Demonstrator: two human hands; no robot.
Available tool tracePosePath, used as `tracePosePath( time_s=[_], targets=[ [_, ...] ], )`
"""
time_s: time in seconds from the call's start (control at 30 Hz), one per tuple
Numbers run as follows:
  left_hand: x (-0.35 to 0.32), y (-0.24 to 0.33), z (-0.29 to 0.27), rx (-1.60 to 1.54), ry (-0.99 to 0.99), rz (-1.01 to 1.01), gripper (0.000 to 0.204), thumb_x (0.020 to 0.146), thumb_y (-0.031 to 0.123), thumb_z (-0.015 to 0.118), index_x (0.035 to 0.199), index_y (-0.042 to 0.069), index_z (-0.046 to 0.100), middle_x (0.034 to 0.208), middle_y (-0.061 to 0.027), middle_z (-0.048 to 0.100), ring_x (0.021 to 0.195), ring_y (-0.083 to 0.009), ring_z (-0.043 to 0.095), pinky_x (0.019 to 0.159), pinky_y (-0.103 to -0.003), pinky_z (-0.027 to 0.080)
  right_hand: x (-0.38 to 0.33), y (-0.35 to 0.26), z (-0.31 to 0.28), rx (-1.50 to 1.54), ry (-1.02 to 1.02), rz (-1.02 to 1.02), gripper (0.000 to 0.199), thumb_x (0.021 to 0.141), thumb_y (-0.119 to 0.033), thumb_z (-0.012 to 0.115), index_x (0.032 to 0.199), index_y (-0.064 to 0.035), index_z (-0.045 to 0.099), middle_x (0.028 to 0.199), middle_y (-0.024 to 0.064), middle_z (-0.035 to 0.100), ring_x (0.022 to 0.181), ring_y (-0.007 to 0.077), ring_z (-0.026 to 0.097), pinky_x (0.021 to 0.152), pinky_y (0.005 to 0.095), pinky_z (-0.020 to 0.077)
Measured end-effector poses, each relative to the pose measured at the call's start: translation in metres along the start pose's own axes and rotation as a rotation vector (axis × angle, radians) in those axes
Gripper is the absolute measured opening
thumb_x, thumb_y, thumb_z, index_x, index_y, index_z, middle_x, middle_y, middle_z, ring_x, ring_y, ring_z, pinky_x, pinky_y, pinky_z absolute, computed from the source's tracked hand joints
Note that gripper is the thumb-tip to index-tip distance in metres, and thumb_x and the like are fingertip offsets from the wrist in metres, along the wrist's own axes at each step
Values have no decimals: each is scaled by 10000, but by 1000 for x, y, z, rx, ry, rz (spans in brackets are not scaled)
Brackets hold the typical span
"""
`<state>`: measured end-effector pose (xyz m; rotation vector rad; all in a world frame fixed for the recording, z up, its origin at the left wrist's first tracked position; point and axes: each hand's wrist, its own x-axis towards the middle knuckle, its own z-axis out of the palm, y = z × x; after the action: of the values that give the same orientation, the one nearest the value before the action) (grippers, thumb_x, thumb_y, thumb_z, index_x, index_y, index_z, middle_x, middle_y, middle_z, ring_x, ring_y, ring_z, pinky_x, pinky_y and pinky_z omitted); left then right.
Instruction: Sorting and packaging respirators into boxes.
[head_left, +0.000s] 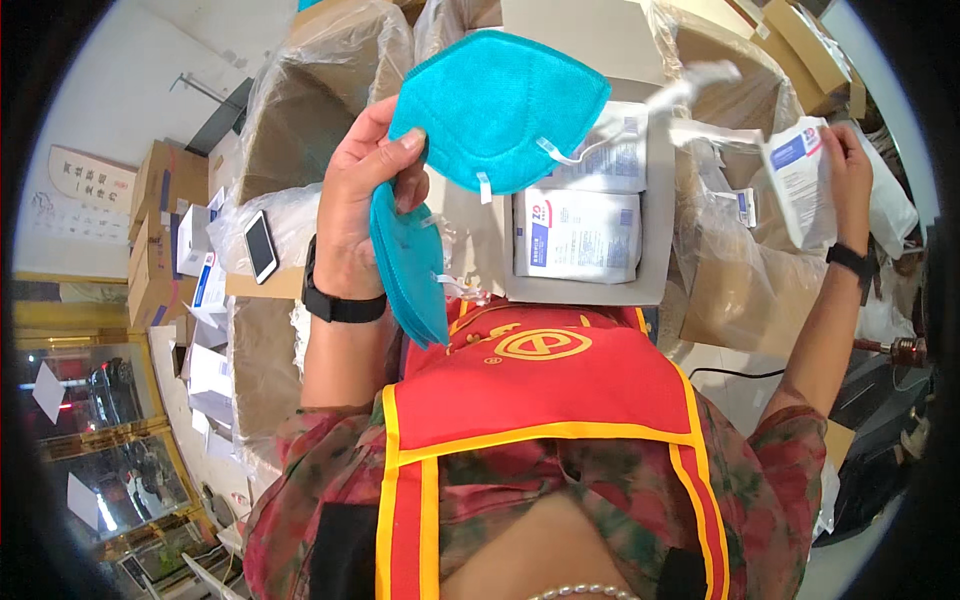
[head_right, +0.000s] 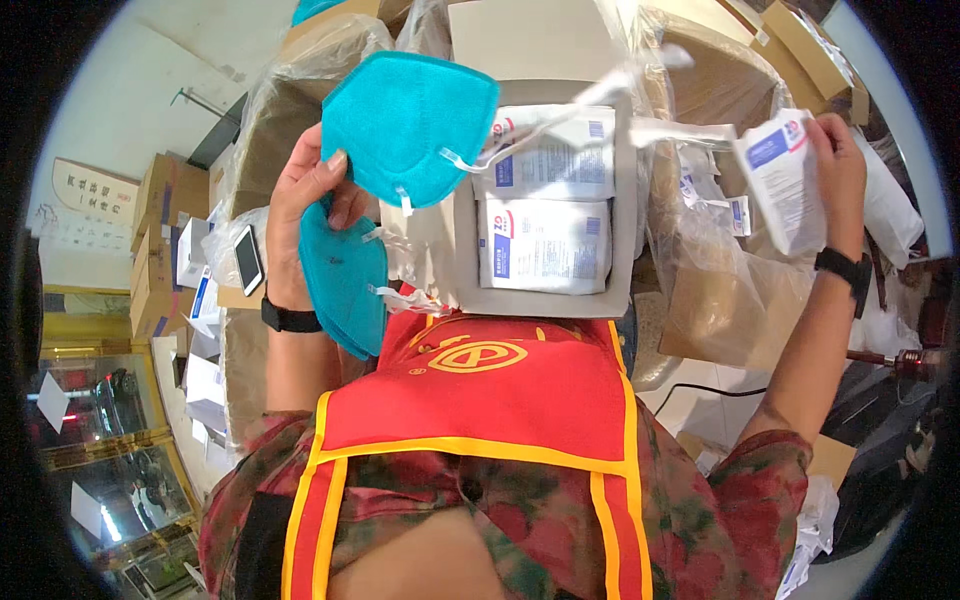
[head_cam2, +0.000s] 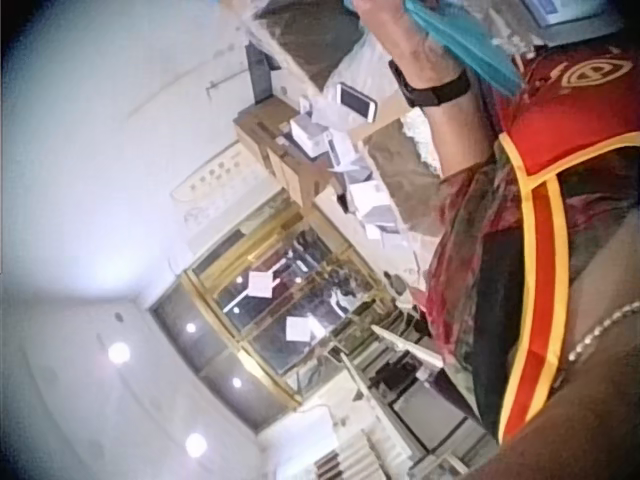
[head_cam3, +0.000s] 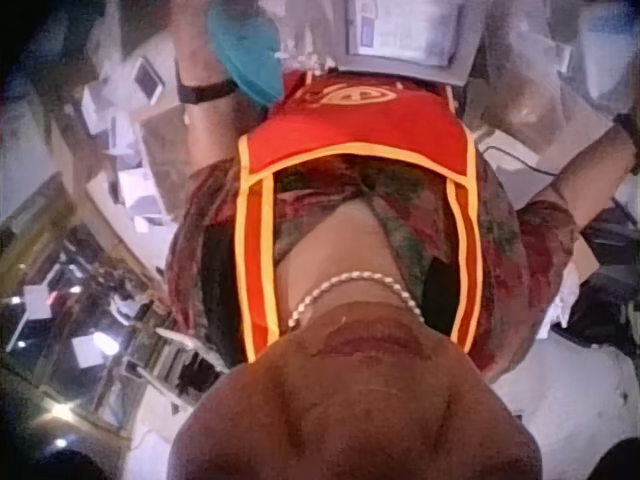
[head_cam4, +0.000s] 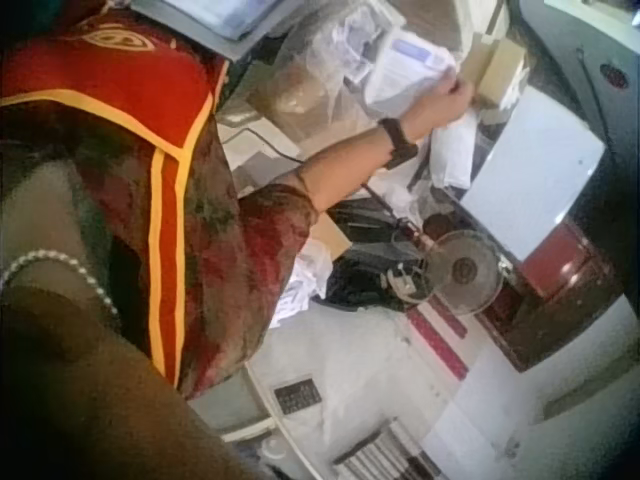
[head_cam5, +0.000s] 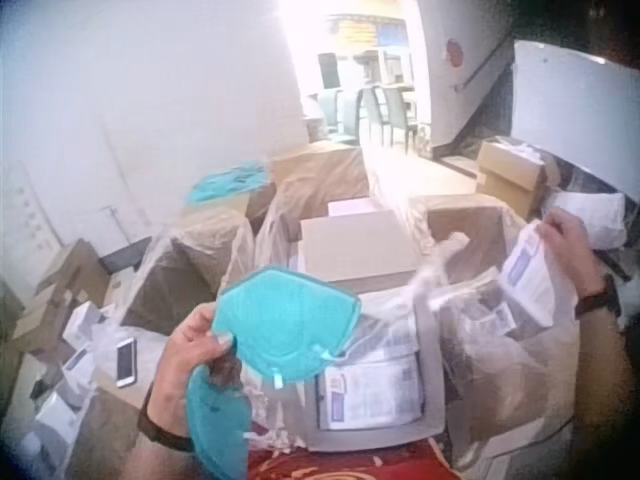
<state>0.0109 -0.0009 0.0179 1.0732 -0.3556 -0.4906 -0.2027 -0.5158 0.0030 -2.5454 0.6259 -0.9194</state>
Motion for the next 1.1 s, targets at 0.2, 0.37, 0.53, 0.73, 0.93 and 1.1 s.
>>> tracePosePath(
  time_s=[0.2,0.37,0.53,0.73,0.93,1.1],
  targets=[
    [5,-6,-14,72,131,-36,295,796,7,673,1086,25,621,755,0,601,462,-35,440,386,-184,336,11,108,28,-245,-198,166,224,915,-225,591,946,-5,616,831,77,645,763,160,573,721,296,455],
    [5,-3,-16,77,168,-56,306,790,4,675,1090,20,618,768,-2,607,474,-37,458,400,-181,367,-7,32,71,-106,-114,-71,246,886,-208,606,1009,2,639,943,153,663,865,258,632,786,341,481],
    [-7,9,-35,144,160,28,264,817,63,680,1072,26,619,760,-9,615,480,-56,482,425,-204,393,-25,-151,114,135,-350,-274,232,901,-186,584,1010,9,644,985,144,648,914,263,619,824,332,474],
    [-17,13,-55,147,25,63,221,876,246,680,943,48,607,709,-30,595,516,-78,491,471,-206,383,-34,-197,220,38,-481,-606,336,821,-180,655,1098,0,594,1057,150,596,1047,314,540,907,404,433],
    [-21,3,-47,168,134,100,543,963,469,494,586,90,397,612,-38,436,638,-127,413,622,-256,325,-32,-214,239,-163,-571,-474,514,693,-175,781,1132,-18,565,1132,137,536,1144,323,475,948,430,402],
    [-11,-5,-20,160,187,164,477,955,382,543,599,87,423,597,-27,449,616,-102,413,570,-245,310,-39,-217,225,24,-510,-451,409,726,-112,739,1092,-43,569,1092,158,563,1046,344,521,893,408,426]
  ],
)
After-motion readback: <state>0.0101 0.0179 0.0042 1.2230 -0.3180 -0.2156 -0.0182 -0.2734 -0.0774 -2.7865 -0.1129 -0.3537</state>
